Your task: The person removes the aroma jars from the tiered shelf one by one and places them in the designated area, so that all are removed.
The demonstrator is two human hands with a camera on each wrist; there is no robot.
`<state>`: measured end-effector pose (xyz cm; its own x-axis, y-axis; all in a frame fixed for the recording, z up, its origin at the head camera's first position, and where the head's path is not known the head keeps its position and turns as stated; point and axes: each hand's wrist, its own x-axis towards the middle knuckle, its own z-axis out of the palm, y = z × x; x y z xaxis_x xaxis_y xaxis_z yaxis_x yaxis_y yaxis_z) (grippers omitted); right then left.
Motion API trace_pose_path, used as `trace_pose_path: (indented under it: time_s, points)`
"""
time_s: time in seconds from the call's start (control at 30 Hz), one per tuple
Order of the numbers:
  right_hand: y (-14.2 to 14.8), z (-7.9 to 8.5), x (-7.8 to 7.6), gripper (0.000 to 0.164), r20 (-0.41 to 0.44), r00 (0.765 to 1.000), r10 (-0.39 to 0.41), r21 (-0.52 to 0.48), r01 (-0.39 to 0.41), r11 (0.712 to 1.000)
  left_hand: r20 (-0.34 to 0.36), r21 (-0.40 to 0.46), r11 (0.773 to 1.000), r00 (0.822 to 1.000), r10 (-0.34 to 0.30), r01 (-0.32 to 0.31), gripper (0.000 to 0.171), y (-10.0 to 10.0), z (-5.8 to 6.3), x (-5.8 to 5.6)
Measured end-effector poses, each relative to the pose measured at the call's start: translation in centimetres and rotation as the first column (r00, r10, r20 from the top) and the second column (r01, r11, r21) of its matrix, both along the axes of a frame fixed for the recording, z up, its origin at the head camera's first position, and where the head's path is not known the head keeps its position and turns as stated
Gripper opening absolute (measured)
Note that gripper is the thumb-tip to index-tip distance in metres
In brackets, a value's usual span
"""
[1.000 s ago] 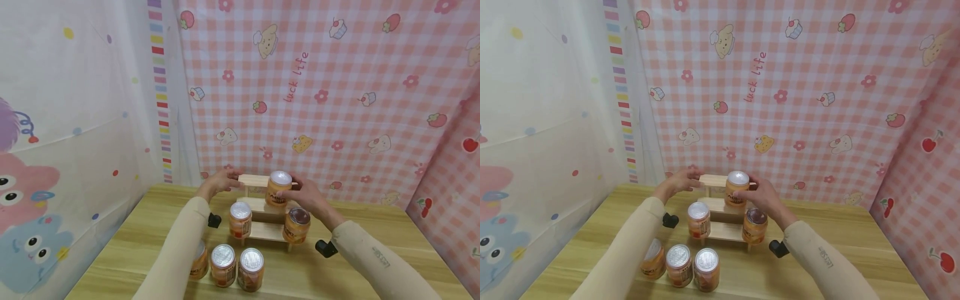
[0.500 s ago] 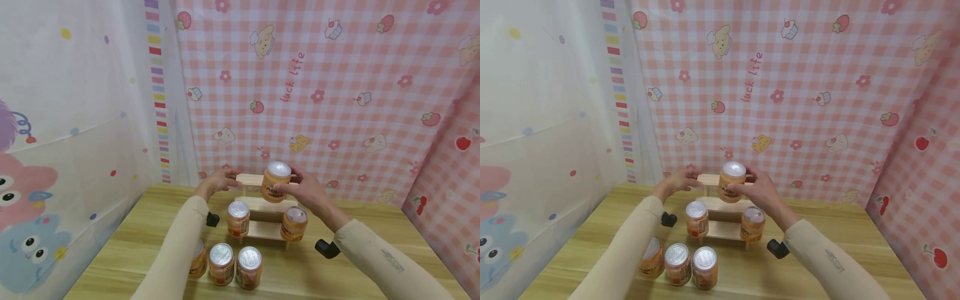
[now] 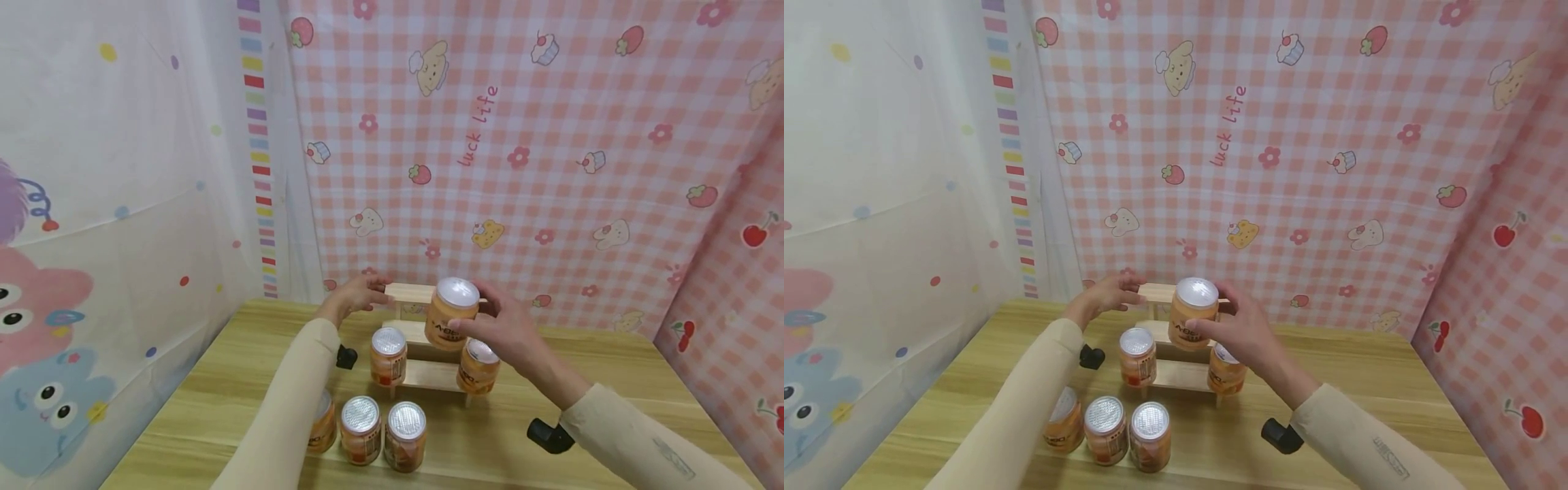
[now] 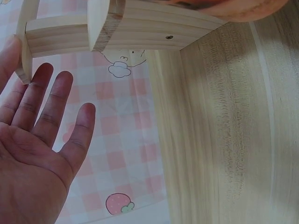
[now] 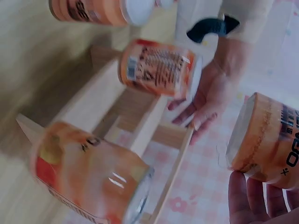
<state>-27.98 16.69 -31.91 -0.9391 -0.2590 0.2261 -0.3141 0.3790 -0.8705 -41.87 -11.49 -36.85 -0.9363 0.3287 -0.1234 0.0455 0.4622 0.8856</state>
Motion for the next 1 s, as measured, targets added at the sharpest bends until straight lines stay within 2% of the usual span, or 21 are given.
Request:
trace_pose_path:
  time_s: [0.2, 0.47, 0.77, 1.0]
  points:
    - [0.1, -1.3, 2.1, 0.067, 0.005, 1.000, 0.002, 0.009, -0.002, 1.000, 0.001, -0.003, 1.000, 1.000, 0.009, -0.009, 0.059, 0.0, -0.1, 0.0]
    - [0.6, -3.5, 4.2, 0.066, -0.007, 0.999, 0.050, -0.066, -0.050, 0.997, -0.001, -0.004, 1.000, 1.000, 0.007, -0.007, 0.058, -0.1, -0.2, 0.0]
    - [1.4, -6.2, 6.4, 0.066, 0.056, 0.998, 0.027, -0.092, -0.022, 0.995, 0.003, 0.000, 1.000, 1.000, -0.009, 0.009, 0.060, -0.2, -0.3, 0.0]
    - [1.7, -8.4, 7.3, 0.064, 0.124, 0.992, -0.003, -0.090, 0.014, 0.996, 0.000, 0.001, 1.000, 1.000, -0.005, 0.005, 0.057, -0.1, -0.1, -0.1]
